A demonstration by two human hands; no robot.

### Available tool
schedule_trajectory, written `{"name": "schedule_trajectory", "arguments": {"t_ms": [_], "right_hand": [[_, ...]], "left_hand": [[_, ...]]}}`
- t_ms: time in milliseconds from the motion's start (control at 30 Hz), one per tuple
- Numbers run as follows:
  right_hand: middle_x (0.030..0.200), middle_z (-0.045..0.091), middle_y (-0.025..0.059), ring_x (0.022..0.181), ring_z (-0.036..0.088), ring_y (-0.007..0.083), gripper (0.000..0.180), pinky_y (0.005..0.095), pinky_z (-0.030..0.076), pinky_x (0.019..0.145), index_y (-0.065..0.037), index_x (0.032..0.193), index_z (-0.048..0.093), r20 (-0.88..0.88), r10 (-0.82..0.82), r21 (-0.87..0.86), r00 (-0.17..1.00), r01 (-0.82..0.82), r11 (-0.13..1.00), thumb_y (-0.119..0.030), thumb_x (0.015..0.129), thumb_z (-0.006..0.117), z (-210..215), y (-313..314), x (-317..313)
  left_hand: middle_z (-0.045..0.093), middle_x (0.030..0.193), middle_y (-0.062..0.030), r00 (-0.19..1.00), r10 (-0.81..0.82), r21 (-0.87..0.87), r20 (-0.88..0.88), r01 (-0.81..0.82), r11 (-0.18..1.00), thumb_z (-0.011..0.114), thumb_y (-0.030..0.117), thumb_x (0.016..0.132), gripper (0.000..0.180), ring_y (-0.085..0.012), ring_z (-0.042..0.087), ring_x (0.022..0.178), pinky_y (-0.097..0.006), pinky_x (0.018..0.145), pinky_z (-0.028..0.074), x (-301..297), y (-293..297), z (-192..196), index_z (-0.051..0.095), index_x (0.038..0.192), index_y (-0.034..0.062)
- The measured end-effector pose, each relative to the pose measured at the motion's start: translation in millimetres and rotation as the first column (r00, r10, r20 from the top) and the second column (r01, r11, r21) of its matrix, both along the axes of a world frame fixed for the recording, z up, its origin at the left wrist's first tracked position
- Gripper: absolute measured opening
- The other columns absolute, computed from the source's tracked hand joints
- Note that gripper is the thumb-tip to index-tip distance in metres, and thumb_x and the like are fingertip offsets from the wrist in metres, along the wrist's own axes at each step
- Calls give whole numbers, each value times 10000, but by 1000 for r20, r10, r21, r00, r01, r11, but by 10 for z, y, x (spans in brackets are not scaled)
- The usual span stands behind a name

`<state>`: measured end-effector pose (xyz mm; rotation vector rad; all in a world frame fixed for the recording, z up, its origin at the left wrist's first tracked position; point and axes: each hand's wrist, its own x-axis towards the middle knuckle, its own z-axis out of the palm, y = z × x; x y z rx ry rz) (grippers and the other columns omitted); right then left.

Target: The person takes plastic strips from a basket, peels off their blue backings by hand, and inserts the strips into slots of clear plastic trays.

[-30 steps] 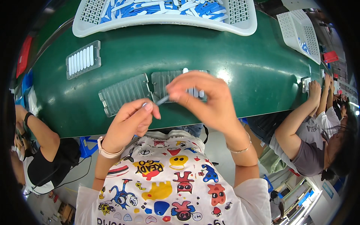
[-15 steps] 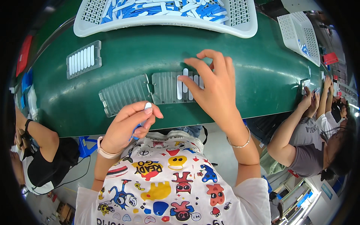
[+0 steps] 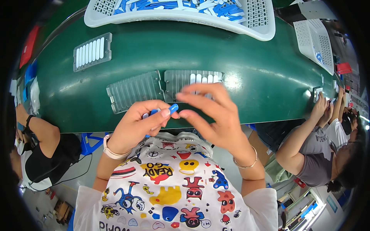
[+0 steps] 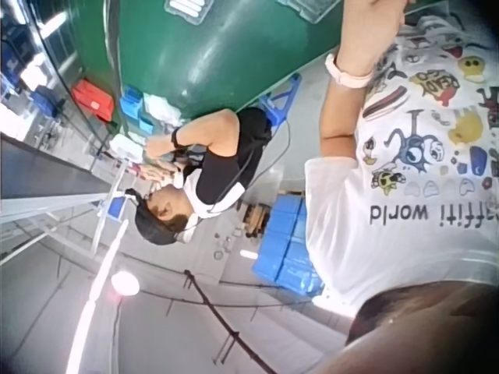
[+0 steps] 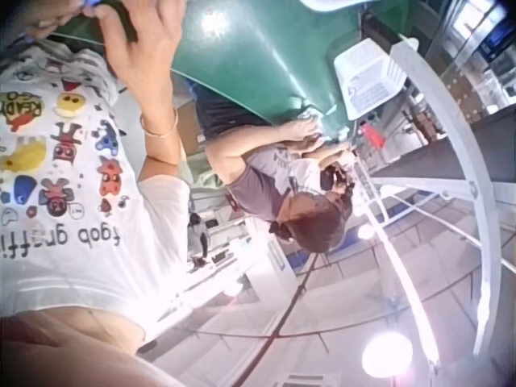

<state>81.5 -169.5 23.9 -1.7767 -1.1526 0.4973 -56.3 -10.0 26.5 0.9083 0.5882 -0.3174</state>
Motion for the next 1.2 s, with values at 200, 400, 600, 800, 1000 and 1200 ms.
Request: {"name": "schedule_trajectory", "arguments": {"t_ms": [200,400,600,800,1000,1200], "right_hand": [[867,673,84,752,591,191,154,286,461,672,-32,874,707,-75,87,92,993,-80,993,-5,723,730,5,98,-7],[880,675,85,758,590,181,171,279,451,658,-21,886,708,-103,32,83,994,-23,996,-1,719,738,-40,55,25],[909,674,87,758,587,196,199,292,451,675,-26,908,708,-149,74,142,986,-53,988,-17,713,746,-47,54,20],[907,647,62,755,582,206,213,305,460,662,-32,880,693,435,92,35,896,-119,992,-65,680,760,78,162,-47],[848,627,81,656,574,218,277,326,486,594,-37,999,663,205,185,9,961,-191,982,-44,727,719,-96,148,-13],[807,621,105,679,591,211,404,315,483,613,-80,1183,609,110,-37,-175,993,56,983,10,790,645,-32,315,173]], "left_hand": [[617,742,25,994,-32,218,102,9,976,586,222,919,221,-7,414,562,-191,478,323,-85,33,17,685,975,34],[626,735,-48,995,13,127,100,-26,992,528,182,922,269,-18,356,513,-174,458,279,-129,86,5,673,1011,-27],[634,746,11,990,96,19,103,-98,995,530,146,904,216,0,348,496,-182,420,255,-147,75,-86,690,975,19],[617,725,10,996,20,236,92,-41,971,588,204,904,219,-9,431,577,-184,500,324,-102,72,2,678,961,13],[592,776,-37,993,-64,320,98,29,947,504,188,929,281,-41,396,579,-183,505,336,-99,57,5,631,1072,-19],[543,965,-106,968,236,-418,80,-183,890,433,122,850,479,-105,431,777,-206,588,392,-91,50,-187,458,1281,-85]]}}
